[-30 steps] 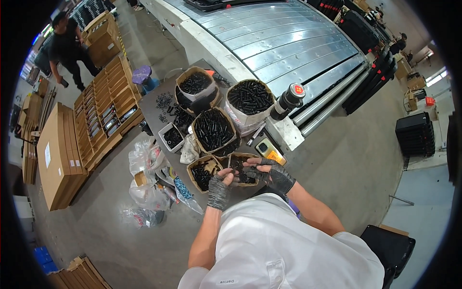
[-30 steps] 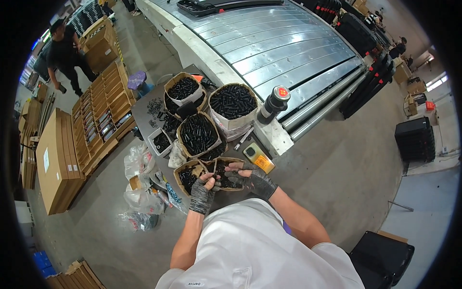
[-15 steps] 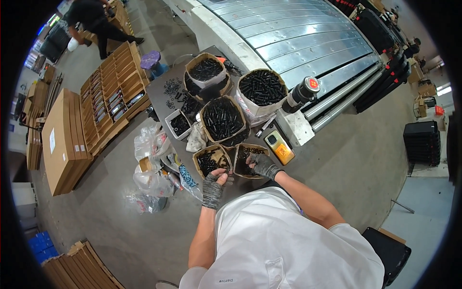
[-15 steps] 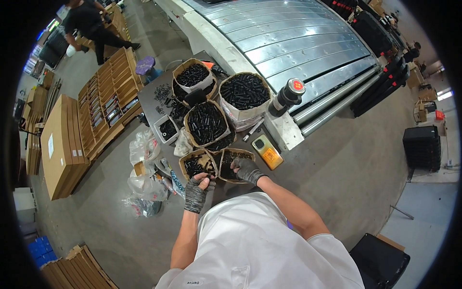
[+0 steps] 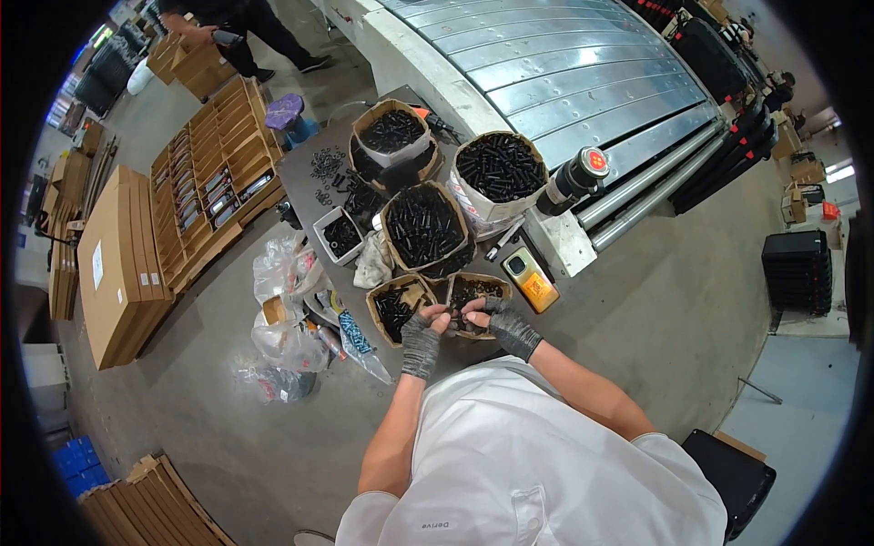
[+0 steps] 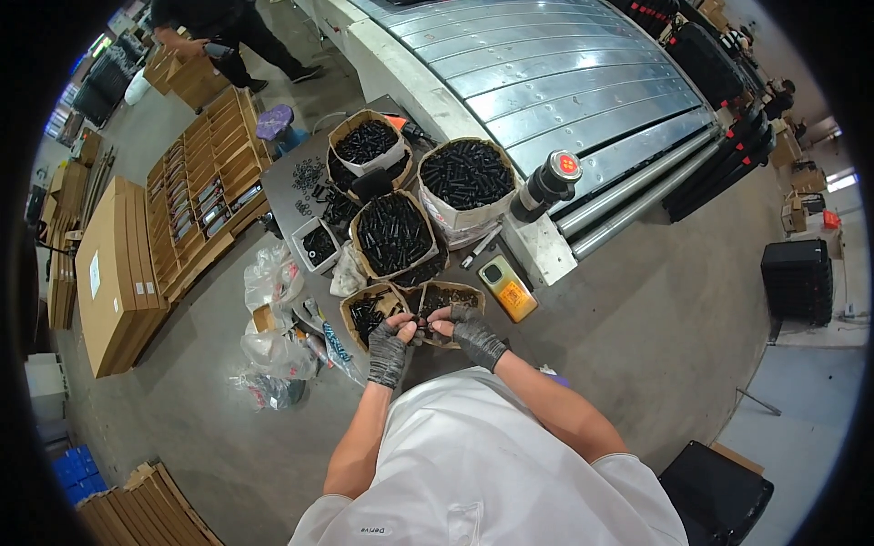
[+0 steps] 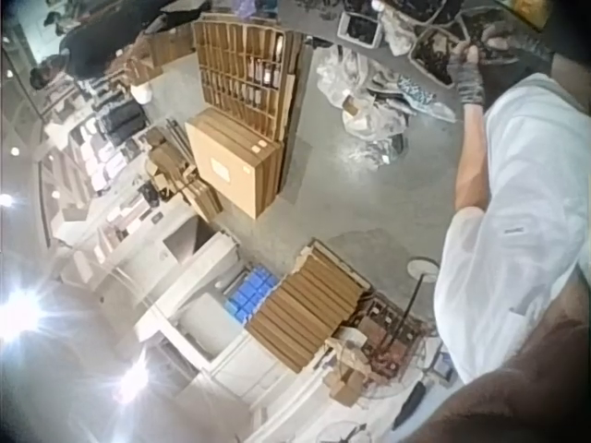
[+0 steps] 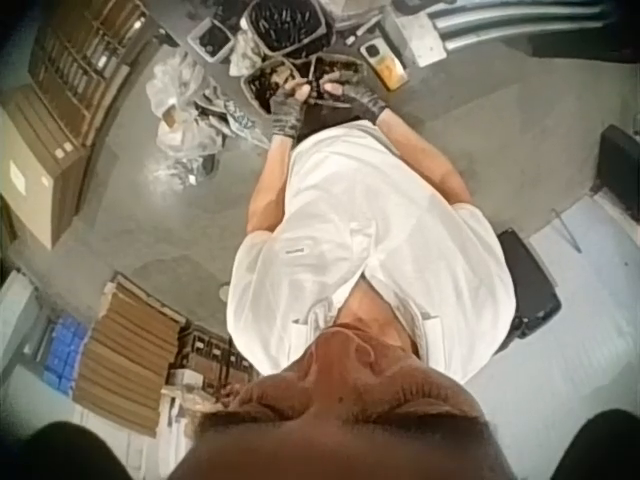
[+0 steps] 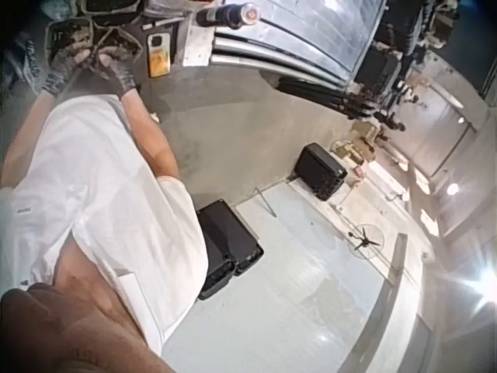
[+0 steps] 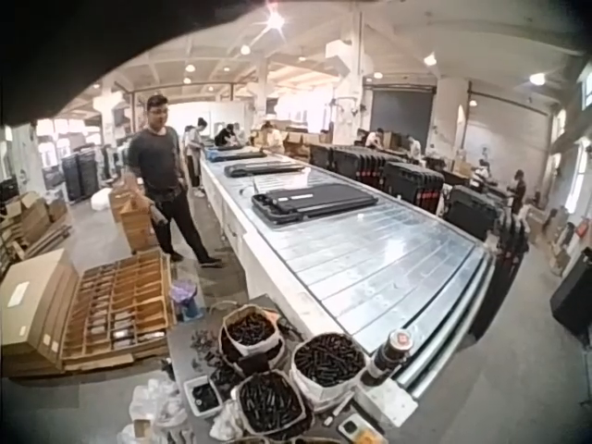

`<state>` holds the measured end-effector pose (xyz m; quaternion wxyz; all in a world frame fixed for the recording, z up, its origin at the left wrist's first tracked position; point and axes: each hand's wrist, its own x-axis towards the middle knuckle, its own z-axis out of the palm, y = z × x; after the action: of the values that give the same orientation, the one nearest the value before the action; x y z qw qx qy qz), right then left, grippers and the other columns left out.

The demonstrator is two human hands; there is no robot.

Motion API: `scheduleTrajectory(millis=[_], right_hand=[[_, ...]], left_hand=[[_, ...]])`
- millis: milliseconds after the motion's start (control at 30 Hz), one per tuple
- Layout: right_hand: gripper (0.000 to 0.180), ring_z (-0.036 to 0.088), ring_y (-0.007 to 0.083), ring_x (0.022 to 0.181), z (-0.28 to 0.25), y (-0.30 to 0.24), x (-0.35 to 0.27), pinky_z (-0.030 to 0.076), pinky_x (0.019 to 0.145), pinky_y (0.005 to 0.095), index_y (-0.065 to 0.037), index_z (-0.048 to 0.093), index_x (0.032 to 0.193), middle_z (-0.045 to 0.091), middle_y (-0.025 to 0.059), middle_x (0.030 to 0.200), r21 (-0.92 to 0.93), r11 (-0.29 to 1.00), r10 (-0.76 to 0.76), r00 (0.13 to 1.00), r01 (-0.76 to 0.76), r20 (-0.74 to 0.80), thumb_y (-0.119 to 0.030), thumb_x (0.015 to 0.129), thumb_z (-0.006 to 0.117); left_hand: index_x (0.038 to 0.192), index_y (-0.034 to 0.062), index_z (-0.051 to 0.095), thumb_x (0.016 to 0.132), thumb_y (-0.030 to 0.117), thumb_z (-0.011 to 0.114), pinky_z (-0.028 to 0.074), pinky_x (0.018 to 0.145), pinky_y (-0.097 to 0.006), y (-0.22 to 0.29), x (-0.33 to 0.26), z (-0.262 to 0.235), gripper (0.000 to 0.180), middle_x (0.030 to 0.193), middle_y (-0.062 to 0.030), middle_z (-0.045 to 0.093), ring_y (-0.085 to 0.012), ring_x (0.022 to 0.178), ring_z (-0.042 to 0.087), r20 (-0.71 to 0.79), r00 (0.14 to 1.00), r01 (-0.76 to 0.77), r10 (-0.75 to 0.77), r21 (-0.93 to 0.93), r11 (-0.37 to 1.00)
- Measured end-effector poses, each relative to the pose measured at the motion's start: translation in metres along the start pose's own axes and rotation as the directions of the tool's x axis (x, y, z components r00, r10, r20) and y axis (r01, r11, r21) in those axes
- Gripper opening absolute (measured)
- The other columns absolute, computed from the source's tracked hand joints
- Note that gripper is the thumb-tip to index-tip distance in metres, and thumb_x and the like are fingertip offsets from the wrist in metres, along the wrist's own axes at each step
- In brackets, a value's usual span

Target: Sorting small plastic components into different bins and moving solar panels onto a conveyor belt.

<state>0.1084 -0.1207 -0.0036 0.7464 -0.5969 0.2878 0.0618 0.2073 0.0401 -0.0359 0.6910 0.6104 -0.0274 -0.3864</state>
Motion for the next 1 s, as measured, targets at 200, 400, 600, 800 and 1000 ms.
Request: scheduleTrajectory(millis=[200,400,600,800,1000], right_hand=[[0.022,0.060,0.0163,0.091,0.001,-0.002,0.007,0.045,0.086,0.0306,-0.001,0.066,0.100,0.066,0.0075,0.094,-0.215,0.965,-0.167,0.984,0.151,-0.058,-0.018,0.087,0.059],[0.019,0.060,0.0240,0.093,0.009,-0.016,0.002,0.047,0.084,0.0332,-0.005,0.066,0.103,0.065,0.0107,0.096,-0.543,0.750,-0.461,0.887,0.378,-0.020,-0.013,0.087,0.058],[0.018,0.060,0.0290,0.088,-0.016,-0.001,-0.003,0.048,0.078,0.0374,-0.009,0.068,0.098,0.063,0.0111,0.092,-0.737,0.491,-0.649,0.759,0.465,0.046,-0.009,0.081,0.060],[0.018,0.062,0.0281,0.080,-0.033,0.046,0.038,0.050,0.070,0.0410,-0.013,0.068,0.087,0.063,0.0080,0.080,-0.771,-0.186,-0.070,0.775,0.609,0.628,-0.016,0.073,0.059],[0.017,0.064,0.0303,0.084,-0.030,0.061,0.063,0.051,0.071,0.0435,-0.012,0.068,0.088,0.065,0.0099,0.083,-0.761,-0.109,-0.040,0.763,0.639,0.646,-0.018,0.079,0.054]], left_hand=[[0.105,-0.0004,0.062,0.085,0.006,0.065,0.049,0.078,-0.026,-0.006,0.011,0.007,0.021,0.092,-0.0065,0.066,-0.0144,0.083,0.061,-0.009,1.000,0.001,-0.002,-0.063,0.998],[0.110,0.0009,0.060,0.085,0.010,0.068,0.051,0.068,-0.028,-0.002,0.016,0.014,0.029,0.090,-0.0059,0.064,-0.0161,0.076,0.061,0.027,0.989,0.147,-0.148,-0.365,0.919],[0.115,0.0027,0.057,0.086,0.015,0.068,0.050,0.062,-0.027,-0.007,0.006,-0.011,0.033,0.097,-0.0123,0.067,-0.0164,0.073,0.062,0.064,0.991,0.131,-0.114,-0.459,0.879],[0.115,0.0035,0.056,0.087,0.013,0.066,0.049,0.062,-0.027,-0.010,-0.005,-0.026,0.031,0.098,-0.0146,0.067,-0.0165,0.073,0.062,0.091,0.992,0.120,-0.091,-0.407,0.905],[0.113,0.0015,0.057,0.086,0.013,0.067,0.051,0.063,-0.028,-0.013,-0.019,-0.031,0.031,0.099,-0.0136,0.067,-0.0173,0.074,0.062,0.051,0.995,0.100,-0.086,-0.455,0.885]])
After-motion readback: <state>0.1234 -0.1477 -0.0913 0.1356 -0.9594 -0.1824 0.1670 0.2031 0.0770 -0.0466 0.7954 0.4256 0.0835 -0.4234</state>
